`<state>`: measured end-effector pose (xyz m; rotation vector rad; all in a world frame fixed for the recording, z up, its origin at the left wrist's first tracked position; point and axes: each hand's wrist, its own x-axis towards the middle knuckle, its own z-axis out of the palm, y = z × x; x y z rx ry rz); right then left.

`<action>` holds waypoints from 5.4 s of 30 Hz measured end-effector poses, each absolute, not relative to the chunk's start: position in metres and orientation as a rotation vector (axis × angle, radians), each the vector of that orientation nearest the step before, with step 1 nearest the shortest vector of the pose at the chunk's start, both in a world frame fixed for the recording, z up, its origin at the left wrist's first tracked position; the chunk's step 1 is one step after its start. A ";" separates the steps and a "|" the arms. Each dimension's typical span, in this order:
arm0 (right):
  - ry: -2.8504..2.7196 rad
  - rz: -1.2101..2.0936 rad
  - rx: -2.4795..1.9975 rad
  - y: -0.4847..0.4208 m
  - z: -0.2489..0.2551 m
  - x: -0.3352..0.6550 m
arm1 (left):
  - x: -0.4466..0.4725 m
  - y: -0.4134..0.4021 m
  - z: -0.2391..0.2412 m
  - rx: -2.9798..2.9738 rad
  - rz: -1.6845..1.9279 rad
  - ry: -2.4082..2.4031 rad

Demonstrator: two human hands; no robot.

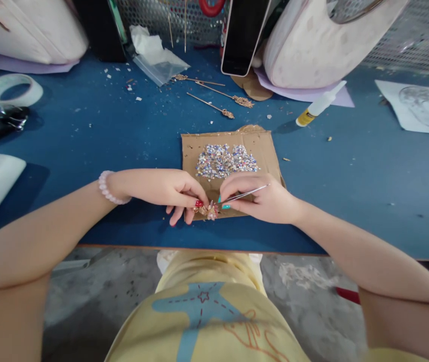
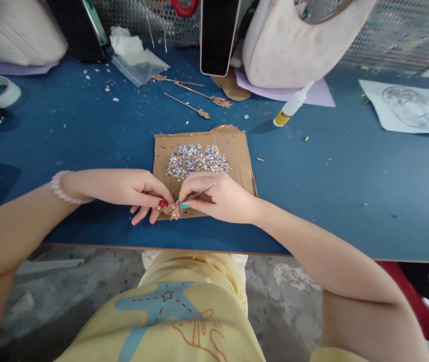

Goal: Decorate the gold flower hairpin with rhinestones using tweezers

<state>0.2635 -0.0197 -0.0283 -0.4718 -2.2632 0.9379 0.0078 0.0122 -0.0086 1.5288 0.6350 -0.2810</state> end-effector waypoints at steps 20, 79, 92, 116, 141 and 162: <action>-2.303 0.940 -0.455 -0.021 -0.030 0.264 | 0.009 0.012 -0.005 1.571 -0.292 0.616; -2.367 1.011 -0.444 -0.020 -0.026 0.265 | 0.009 0.011 -0.002 1.720 -0.281 0.625; -2.364 0.993 -0.428 -0.021 -0.025 0.265 | 0.011 0.010 0.001 1.717 -0.295 0.643; -2.318 0.781 -0.557 -0.012 -0.020 0.274 | 0.007 0.011 -0.003 1.742 -0.272 0.610; -2.260 0.860 -1.028 0.000 -0.031 0.277 | 0.006 0.012 -0.006 1.702 -0.274 0.602; -2.282 0.734 -1.044 0.000 -0.036 0.271 | 0.007 0.012 -0.007 1.672 -0.275 0.597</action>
